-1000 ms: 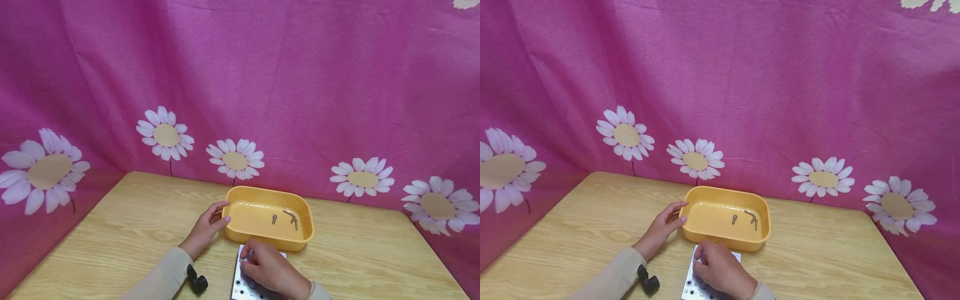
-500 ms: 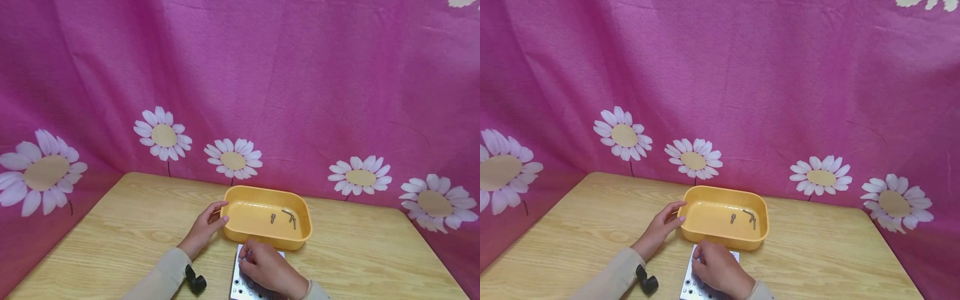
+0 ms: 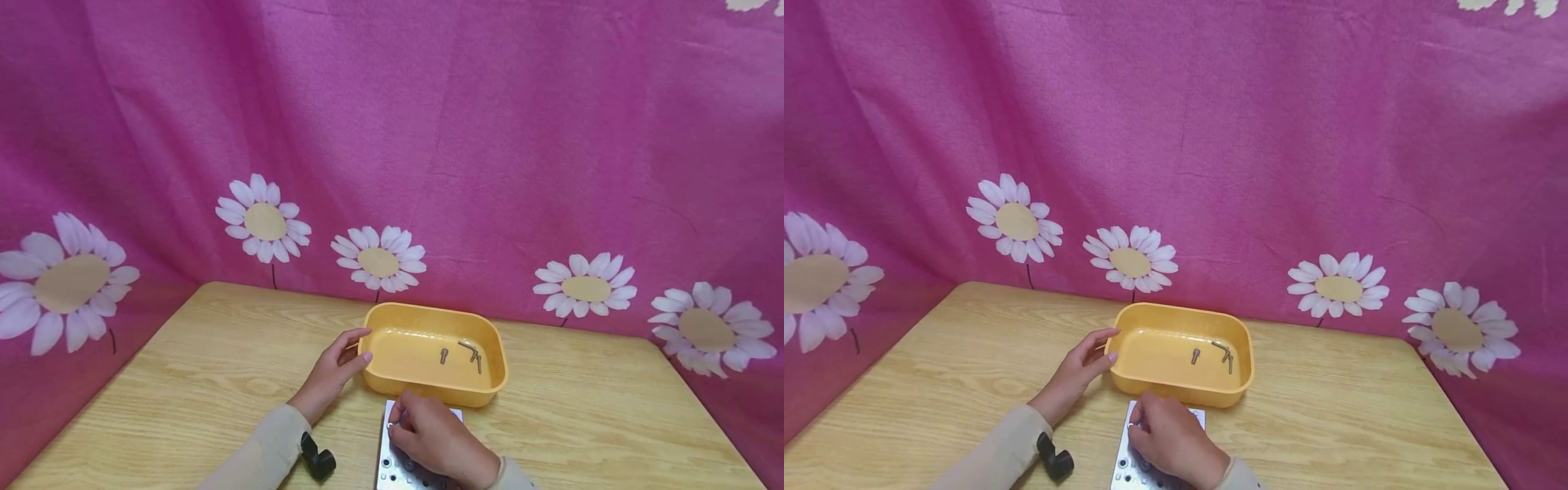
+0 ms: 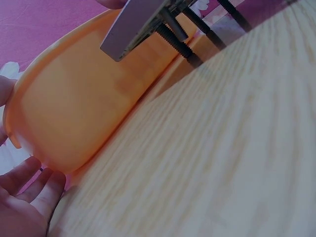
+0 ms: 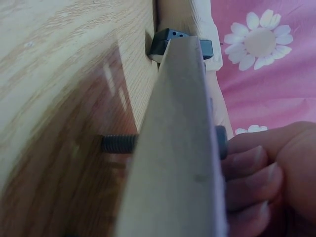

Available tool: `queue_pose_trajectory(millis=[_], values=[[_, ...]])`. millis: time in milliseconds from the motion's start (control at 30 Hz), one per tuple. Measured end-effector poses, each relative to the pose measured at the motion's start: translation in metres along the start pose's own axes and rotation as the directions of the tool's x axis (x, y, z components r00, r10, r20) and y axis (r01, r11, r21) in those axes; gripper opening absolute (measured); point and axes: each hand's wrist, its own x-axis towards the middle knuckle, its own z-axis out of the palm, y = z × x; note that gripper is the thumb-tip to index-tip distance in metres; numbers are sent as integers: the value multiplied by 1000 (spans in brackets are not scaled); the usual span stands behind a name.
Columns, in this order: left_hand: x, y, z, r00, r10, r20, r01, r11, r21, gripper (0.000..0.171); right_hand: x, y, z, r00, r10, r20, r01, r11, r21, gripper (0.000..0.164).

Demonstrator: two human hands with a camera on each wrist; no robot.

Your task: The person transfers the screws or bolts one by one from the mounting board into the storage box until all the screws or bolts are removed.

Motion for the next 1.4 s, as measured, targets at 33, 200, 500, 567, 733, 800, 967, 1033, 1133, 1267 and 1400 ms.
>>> queue_pose_trajectory(millis=[33, 200, 500, 567, 733, 800, 967, 1033, 1133, 1267, 1400], values=[[0, 0, 0, 1000, 0, -1, 0, 1000, 0, 43, 0, 0, 0, 1000, -1, -2, 1, 1000, -3, 9], [0, 1, 0, 1000, -6, -3, 6, 1000, 6, 44, 0, -2, 0, 1000, 2, -8, -2, 1000, -14, 11], [0, 0, 0, 1000, -7, -5, 7, 1000, 9, 44, -2, -1, 1, 999, -19, -32, 18, 999, -27, 10], [0, 1, 1, 1000, -3, -4, 3, 1000, 3, 44, -3, -1, 1, 999, -23, -37, 22, 999, -29, 11], [0, 2, 2, 1000, -1, 1, 2, 1000, -4, 43, -3, 0, 1, 998, -35, -54, 34, 999, -28, 11], [0, 1, 1, 1000, -2, -2, 2, 1000, 0, 43, -3, 0, 2, 997, -44, -67, 42, 999, -32, 11], [0, 2, 1, 1000, 2, -5, -2, 1000, -1, 44, -2, 1, 3, 994, -44, -97, 41, 998, -38, 12], [0, 3, 1, 1000, 1, -3, -1, 1000, -2, 44, -2, 1, 3, 995, -36, -98, 34, 999, -24, 12], [0, 2, 1, 1000, -3, 0, 3, 1000, -1, 43, -1, 0, 3, 996, -19, -90, 19, 1000, -1, 11], [0, 1, 0, 1000, -7, -1, 7, 1000, 0, 43, -1, 0, 3, 997, 2, -79, 1, 1000, 29, 10], [-1, 1, 0, 1000, -9, -3, 9, 1000, -1, 43, -1, 1, 3, 997, 8, -77, -5, 999, 43, 10]])
